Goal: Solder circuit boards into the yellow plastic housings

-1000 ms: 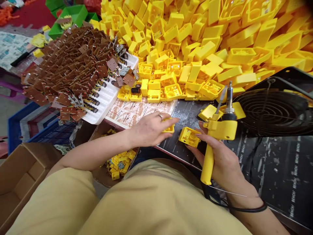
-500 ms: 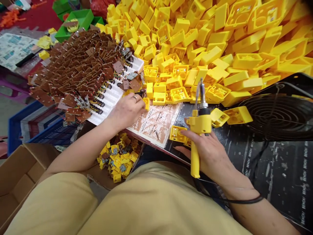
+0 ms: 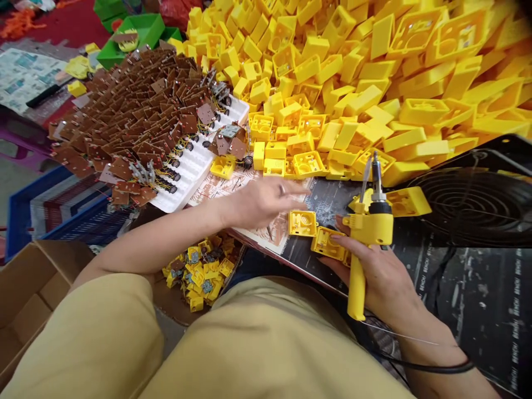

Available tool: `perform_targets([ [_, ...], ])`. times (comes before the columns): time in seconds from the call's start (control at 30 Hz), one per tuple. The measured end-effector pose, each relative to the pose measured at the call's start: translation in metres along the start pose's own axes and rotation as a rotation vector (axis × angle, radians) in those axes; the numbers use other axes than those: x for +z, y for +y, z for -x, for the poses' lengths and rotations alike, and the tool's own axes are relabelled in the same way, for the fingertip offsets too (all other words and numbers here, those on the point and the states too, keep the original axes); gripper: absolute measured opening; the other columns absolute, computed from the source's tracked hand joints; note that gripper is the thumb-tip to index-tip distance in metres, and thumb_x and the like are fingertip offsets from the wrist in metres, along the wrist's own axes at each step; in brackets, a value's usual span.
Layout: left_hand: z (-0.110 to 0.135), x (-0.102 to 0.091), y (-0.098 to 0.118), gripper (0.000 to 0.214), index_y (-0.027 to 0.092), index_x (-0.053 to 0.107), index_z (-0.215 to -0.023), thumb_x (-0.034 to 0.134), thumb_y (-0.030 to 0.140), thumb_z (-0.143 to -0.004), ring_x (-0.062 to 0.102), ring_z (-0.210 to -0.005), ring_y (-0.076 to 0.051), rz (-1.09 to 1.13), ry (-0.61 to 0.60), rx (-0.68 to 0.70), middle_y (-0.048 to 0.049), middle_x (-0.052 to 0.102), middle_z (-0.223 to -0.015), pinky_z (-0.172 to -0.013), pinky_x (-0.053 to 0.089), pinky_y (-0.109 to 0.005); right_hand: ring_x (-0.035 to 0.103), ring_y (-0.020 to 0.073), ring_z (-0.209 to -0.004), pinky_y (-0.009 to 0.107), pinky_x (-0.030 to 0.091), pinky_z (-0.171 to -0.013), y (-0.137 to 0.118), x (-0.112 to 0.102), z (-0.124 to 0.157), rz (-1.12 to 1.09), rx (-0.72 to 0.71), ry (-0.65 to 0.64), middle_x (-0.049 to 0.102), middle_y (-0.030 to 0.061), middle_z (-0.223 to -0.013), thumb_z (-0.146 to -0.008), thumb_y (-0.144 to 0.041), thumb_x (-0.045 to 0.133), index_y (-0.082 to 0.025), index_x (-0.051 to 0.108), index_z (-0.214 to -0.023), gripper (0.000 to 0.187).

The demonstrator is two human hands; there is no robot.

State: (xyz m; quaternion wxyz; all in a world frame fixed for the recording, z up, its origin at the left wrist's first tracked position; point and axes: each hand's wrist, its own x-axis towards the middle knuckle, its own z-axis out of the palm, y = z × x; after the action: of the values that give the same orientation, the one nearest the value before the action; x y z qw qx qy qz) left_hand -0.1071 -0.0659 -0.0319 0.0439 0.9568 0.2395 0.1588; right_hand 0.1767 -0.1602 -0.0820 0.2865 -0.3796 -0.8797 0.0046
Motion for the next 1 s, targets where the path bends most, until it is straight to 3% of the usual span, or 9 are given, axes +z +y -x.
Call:
perform_targets([
  [0.13, -0.020, -0.035, -0.060, 0.031, 0.016, 0.066, -0.111, 0.057, 0.036, -0.089, 0.052, -0.118, -0.029, -0.298, 0.179, -0.641, -0.0091, 0.069, -0.109, -0.110, 0.033, -0.061, 0.068, 0.0269, -0.101, 0.038, 0.055, -0.081, 0.000, 0.007, 0.000, 0.024, 0.015, 0.052, 0.071, 0.0082, -0.104, -0.088, -0.032, 0.069, -0.022, 0.048, -0.131, 0.049],
  [0.23, -0.036, -0.053, -0.100, 0.021, 0.018, 0.070, -0.077, 0.071, 0.039, -0.073, 0.057, -0.110, -0.034, -0.346, -0.038, -0.897, -0.0089, 0.070, -0.083, -0.102, 0.040, -0.061, 0.070, 0.0256, -0.092, 0.035, 0.055, -0.074, -0.002, 0.008, -0.002, 0.043, 0.014, 0.101, 0.071, 0.0099, -0.105, -0.088, -0.031, 0.069, -0.019, 0.049, -0.129, 0.047],
  [0.3, -0.042, -0.061, -0.110, 0.016, 0.018, 0.068, -0.067, 0.076, 0.031, -0.064, 0.064, -0.095, -0.032, -0.258, -0.161, -1.003, -0.0069, 0.068, -0.074, -0.091, 0.049, -0.055, 0.070, 0.0249, -0.092, 0.035, 0.055, -0.074, -0.002, 0.007, -0.003, 0.050, 0.008, 0.114, 0.071, 0.0103, -0.104, -0.089, -0.030, 0.068, -0.018, 0.050, -0.126, 0.043],
  [0.37, -0.041, -0.072, -0.104, 0.017, 0.014, 0.068, -0.072, 0.074, 0.029, -0.065, 0.067, -0.084, -0.025, -0.134, -0.099, -1.011, -0.0049, 0.068, -0.074, -0.081, 0.052, -0.045, 0.070, 0.0248, -0.095, 0.034, 0.056, -0.076, -0.002, 0.007, -0.003, 0.052, 0.009, 0.122, 0.071, 0.0102, -0.103, -0.089, -0.029, 0.069, -0.017, 0.050, -0.125, 0.042],
  [0.5, -0.035, -0.100, -0.071, 0.023, 0.018, 0.062, -0.080, 0.064, 0.041, -0.074, 0.068, -0.085, -0.020, 0.127, 0.312, -0.817, -0.0021, 0.067, -0.083, -0.076, 0.052, -0.037, 0.070, 0.0250, -0.091, 0.034, 0.055, -0.071, -0.002, 0.007, -0.003, 0.057, 0.035, 0.136, 0.072, 0.0086, -0.101, -0.086, -0.030, 0.072, -0.017, 0.049, -0.128, 0.050],
  [0.6, -0.038, -0.108, -0.046, 0.021, 0.026, 0.059, -0.092, 0.063, 0.031, -0.072, 0.069, -0.079, -0.020, 0.350, 0.523, -0.726, 0.0004, 0.065, -0.082, -0.067, 0.054, -0.034, 0.070, 0.0262, -0.095, 0.036, 0.055, -0.074, -0.002, 0.007, -0.005, 0.063, 0.048, 0.135, 0.070, 0.0106, -0.107, -0.085, -0.030, 0.073, -0.018, 0.049, -0.129, 0.052],
  [0.7, -0.040, -0.092, -0.024, 0.044, 0.021, 0.052, -0.124, 0.052, 0.024, -0.080, 0.069, -0.077, -0.015, 0.652, 0.516, -0.692, -0.0023, 0.065, -0.095, -0.062, 0.054, -0.029, 0.070, 0.0240, -0.089, 0.034, 0.054, -0.071, 0.000, 0.007, -0.005, 0.078, 0.052, 0.144, 0.070, 0.0102, -0.105, -0.086, -0.030, 0.073, -0.018, 0.050, -0.127, 0.049],
  [0.83, -0.019, -0.041, 0.002, 0.038, 0.016, 0.048, -0.125, 0.042, 0.025, -0.088, 0.071, -0.086, -0.016, 0.806, 0.284, -0.784, -0.0094, 0.064, -0.113, -0.063, 0.057, -0.029, 0.069, 0.0265, -0.092, 0.040, 0.054, -0.081, 0.000, 0.003, -0.003, 0.090, 0.081, 0.134, 0.069, 0.0103, -0.104, -0.085, -0.034, 0.074, -0.019, 0.048, -0.127, 0.052],
  [1.0, 0.040, 0.000, 0.019, 0.032, 0.018, 0.050, -0.111, 0.054, 0.037, -0.085, 0.066, -0.058, -0.014, 0.802, 0.134, -1.009, -0.0004, 0.066, -0.073, -0.049, 0.048, -0.024, 0.067, 0.0252, -0.092, 0.042, 0.051, -0.090, -0.014, -0.009, -0.015, 0.019, 0.060, 0.060, 0.067, 0.0063, -0.095, -0.084, -0.031, 0.074, -0.019, 0.045, -0.129, 0.055],
])
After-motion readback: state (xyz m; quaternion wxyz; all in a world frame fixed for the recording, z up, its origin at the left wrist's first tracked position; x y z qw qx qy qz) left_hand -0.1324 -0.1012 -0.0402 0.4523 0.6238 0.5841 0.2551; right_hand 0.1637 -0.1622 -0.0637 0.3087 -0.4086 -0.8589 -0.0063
